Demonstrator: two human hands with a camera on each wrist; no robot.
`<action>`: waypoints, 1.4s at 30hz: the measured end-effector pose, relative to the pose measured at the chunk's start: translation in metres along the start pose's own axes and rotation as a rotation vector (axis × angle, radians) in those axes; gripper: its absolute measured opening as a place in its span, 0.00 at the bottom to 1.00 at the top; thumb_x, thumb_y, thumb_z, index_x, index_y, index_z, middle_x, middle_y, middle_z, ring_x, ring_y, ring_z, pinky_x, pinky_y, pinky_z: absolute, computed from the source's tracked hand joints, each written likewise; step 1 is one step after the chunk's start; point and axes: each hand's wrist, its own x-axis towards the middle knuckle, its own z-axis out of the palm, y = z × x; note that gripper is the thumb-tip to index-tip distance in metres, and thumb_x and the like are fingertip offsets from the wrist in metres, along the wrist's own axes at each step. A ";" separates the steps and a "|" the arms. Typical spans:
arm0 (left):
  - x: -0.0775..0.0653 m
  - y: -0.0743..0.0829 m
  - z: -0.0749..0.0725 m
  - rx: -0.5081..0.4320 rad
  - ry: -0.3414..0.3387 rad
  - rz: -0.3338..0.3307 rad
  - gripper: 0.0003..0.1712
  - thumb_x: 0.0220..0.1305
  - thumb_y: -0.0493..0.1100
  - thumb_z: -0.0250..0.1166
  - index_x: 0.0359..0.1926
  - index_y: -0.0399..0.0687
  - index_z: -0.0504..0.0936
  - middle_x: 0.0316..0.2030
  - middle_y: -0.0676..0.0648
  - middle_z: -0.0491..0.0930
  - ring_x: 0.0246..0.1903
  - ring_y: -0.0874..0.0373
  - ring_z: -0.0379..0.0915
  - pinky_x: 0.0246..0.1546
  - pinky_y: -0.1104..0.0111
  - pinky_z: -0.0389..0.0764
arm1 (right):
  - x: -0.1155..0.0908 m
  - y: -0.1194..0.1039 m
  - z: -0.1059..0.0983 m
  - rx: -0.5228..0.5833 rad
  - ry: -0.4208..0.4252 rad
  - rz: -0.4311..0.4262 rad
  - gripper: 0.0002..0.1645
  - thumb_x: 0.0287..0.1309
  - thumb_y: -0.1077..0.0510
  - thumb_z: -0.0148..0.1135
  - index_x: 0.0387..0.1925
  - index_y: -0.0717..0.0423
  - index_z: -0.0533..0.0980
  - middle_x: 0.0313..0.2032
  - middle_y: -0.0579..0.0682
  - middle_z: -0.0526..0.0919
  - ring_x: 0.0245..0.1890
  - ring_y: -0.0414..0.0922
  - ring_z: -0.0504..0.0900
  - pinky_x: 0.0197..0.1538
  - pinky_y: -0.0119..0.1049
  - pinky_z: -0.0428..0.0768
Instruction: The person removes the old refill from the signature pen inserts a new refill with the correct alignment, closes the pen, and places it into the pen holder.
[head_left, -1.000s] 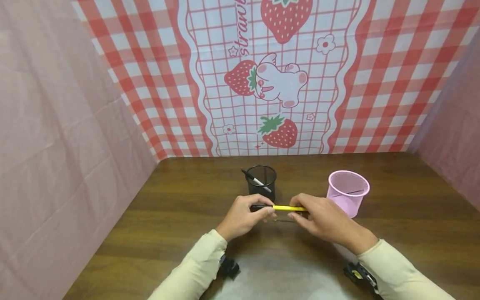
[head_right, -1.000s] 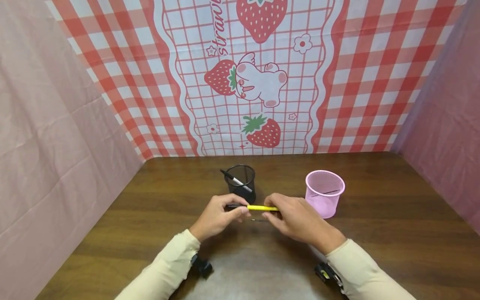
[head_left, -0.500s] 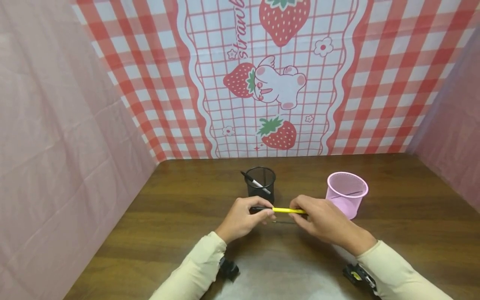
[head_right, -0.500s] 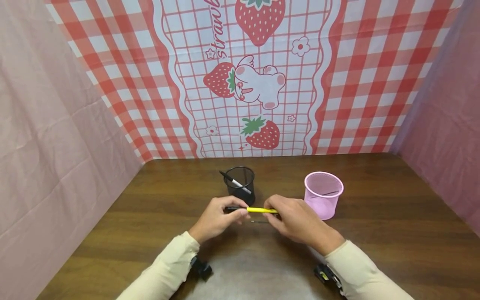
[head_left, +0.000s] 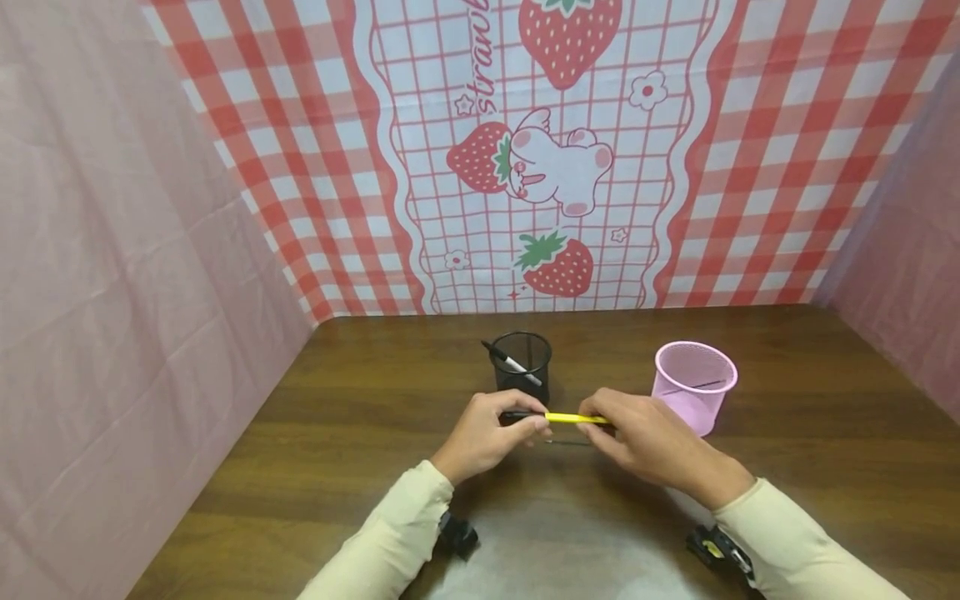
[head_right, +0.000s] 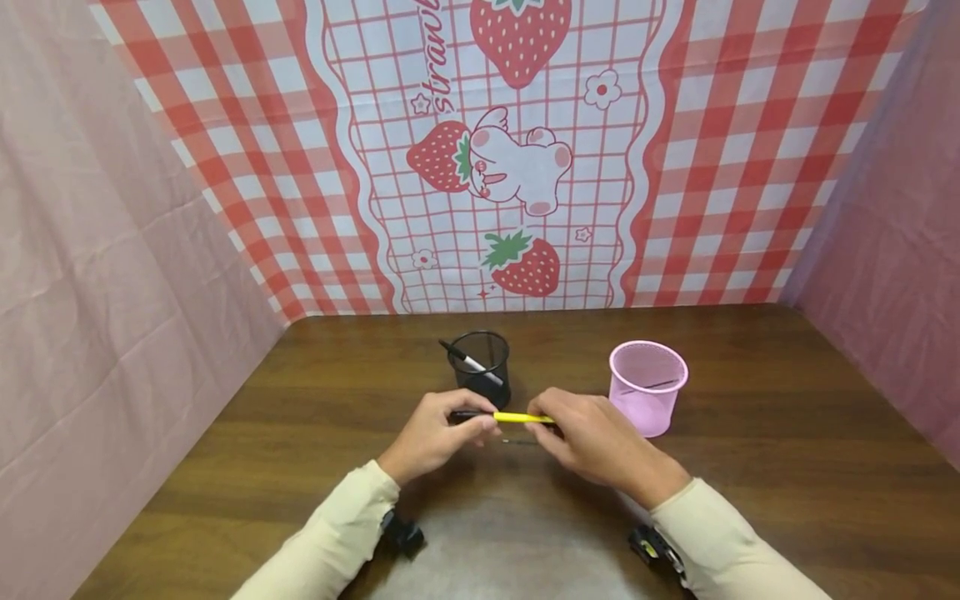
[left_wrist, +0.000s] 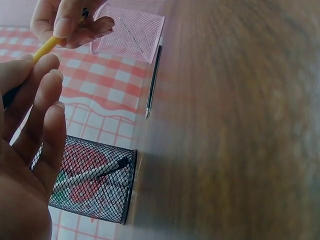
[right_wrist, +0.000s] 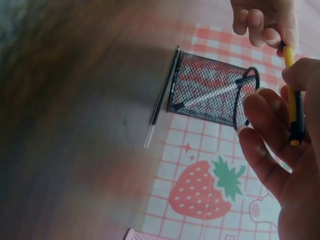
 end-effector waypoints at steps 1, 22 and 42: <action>0.000 0.000 0.000 -0.005 0.000 -0.002 0.07 0.66 0.31 0.66 0.43 0.29 0.83 0.31 0.39 0.87 0.27 0.39 0.83 0.31 0.48 0.84 | 0.000 0.000 0.000 0.001 -0.002 -0.001 0.13 0.51 0.61 0.72 0.36 0.46 0.77 0.29 0.33 0.76 0.24 0.31 0.73 0.26 0.26 0.74; 0.000 -0.003 0.000 -0.007 0.000 -0.002 0.09 0.66 0.32 0.66 0.44 0.30 0.83 0.33 0.40 0.87 0.27 0.35 0.82 0.31 0.49 0.84 | 0.001 0.000 -0.002 0.011 -0.014 0.006 0.10 0.55 0.60 0.70 0.37 0.47 0.77 0.29 0.33 0.75 0.24 0.30 0.72 0.26 0.26 0.73; 0.002 -0.001 -0.001 0.030 0.008 -0.008 0.07 0.64 0.33 0.68 0.43 0.35 0.84 0.33 0.40 0.88 0.25 0.48 0.83 0.30 0.57 0.85 | 0.000 0.003 -0.002 0.005 -0.042 0.021 0.08 0.59 0.60 0.69 0.37 0.47 0.78 0.29 0.33 0.76 0.24 0.29 0.71 0.26 0.28 0.74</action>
